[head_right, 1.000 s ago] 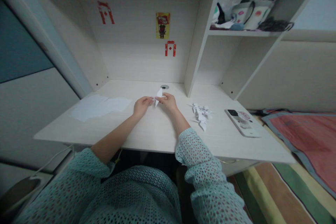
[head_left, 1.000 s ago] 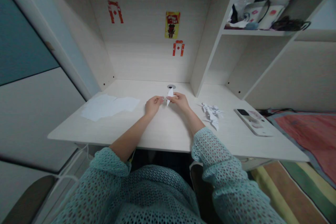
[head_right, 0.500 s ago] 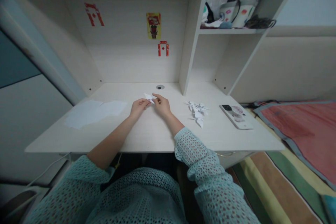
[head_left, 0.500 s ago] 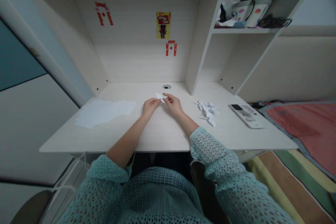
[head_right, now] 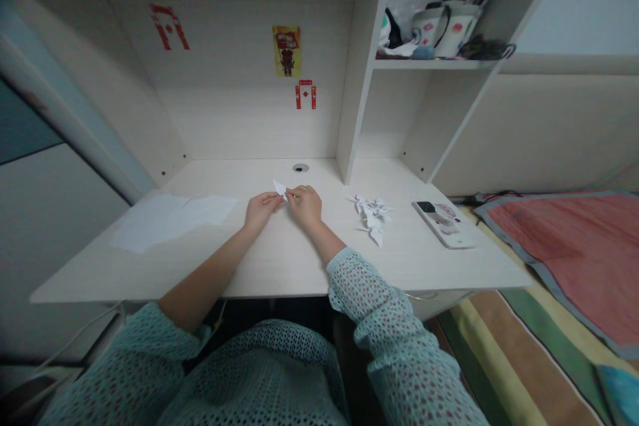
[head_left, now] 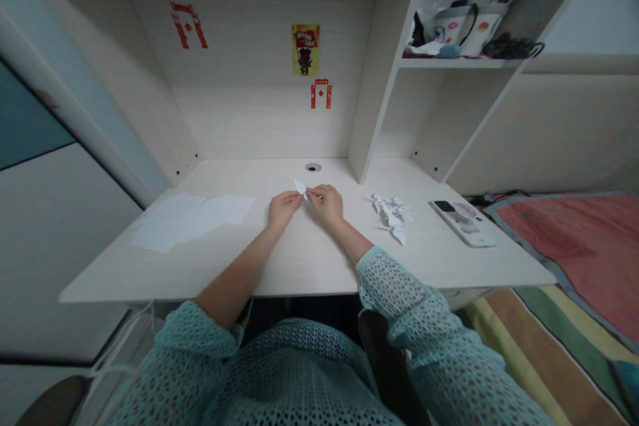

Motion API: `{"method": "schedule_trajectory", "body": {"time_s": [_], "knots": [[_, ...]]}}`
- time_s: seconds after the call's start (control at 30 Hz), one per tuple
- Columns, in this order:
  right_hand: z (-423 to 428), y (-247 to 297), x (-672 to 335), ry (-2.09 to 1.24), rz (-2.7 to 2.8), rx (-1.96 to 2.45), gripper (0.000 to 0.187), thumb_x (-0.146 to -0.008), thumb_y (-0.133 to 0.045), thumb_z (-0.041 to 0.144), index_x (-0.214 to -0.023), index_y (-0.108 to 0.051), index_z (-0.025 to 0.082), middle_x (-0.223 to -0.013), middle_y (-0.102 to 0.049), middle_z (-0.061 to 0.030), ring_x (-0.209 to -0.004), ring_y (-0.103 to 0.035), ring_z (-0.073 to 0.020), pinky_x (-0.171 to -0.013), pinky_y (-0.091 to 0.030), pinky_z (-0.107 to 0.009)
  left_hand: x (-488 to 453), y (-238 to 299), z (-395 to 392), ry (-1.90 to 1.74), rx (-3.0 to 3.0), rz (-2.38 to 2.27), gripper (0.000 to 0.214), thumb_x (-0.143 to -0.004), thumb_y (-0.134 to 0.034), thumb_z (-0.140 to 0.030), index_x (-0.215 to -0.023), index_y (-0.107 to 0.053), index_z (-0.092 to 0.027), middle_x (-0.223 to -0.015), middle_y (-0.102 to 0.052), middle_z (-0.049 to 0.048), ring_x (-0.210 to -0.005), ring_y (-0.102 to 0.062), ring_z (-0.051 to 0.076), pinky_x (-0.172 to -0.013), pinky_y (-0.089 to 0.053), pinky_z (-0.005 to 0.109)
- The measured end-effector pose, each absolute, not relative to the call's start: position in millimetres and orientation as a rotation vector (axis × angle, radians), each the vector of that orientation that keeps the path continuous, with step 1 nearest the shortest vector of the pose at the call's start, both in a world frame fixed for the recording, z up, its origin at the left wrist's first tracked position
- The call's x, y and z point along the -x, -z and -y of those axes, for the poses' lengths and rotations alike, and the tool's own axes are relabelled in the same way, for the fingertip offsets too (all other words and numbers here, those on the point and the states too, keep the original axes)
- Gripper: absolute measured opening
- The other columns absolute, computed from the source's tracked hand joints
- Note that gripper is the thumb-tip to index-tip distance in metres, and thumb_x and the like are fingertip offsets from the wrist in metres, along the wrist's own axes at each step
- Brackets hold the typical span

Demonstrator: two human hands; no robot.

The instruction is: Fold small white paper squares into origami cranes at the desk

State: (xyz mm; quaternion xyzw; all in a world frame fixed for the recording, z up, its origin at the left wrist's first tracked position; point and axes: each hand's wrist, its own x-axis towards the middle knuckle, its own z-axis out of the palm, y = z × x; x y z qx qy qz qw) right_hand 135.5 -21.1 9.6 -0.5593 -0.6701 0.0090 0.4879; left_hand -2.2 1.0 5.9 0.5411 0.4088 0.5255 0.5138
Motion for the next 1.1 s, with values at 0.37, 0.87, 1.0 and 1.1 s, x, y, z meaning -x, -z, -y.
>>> {"method": "schedule_trajectory", "body": {"time_s": [0.37,0.87,1.0,1.1], "knots": [[29,-13,-127,0.095,1.683,1.331,0.023,-0.084,-0.050,0.027,-0.100,-0.067,0.022,-0.089,-0.067,-0.0036,-0.086,-0.056,-0.0195,-0.079,-0.042,-0.032,2,-5,-1,-1.314,-1.379,-1.056,0.019,-0.063,-0.066,-0.031,-0.071,-0.059,-0.015,-0.066,-0.067,0.0048,-0.071,-0.064,0.017,-0.071,-0.047,0.028],[25,-14,-127,-0.004,1.656,1.284,0.014,-0.078,-0.053,0.023,-0.085,-0.065,0.022,-0.082,-0.067,-0.0020,-0.080,-0.057,-0.0181,-0.076,-0.043,-0.031,6,1,-5,-1.282,-1.457,-1.015,0.021,-0.065,-0.066,-0.035,-0.073,-0.063,-0.015,-0.071,-0.068,0.0060,-0.073,-0.064,0.017,-0.071,-0.047,0.028],[21,-12,-130,-0.069,1.616,1.263,0.017,-0.079,-0.052,0.024,-0.088,-0.066,0.023,-0.083,-0.068,-0.0008,-0.075,-0.059,-0.0161,-0.073,-0.044,-0.029,6,-3,-3,-1.290,-1.439,-0.996,0.026,-0.065,-0.068,-0.036,-0.079,-0.066,-0.014,-0.076,-0.070,0.0084,-0.076,-0.065,0.019,-0.075,-0.048,0.031],[18,-11,-132,-0.102,1.607,1.228,0.020,-0.080,-0.052,0.026,-0.092,-0.068,0.023,-0.086,-0.070,-0.0010,-0.074,-0.060,-0.0155,-0.074,-0.045,-0.028,7,-6,-2,-1.297,-1.401,-0.986,0.029,-0.064,-0.070,-0.035,-0.082,-0.068,-0.013,-0.079,-0.070,0.0095,-0.077,-0.065,0.020,-0.077,-0.049,0.032]]}}
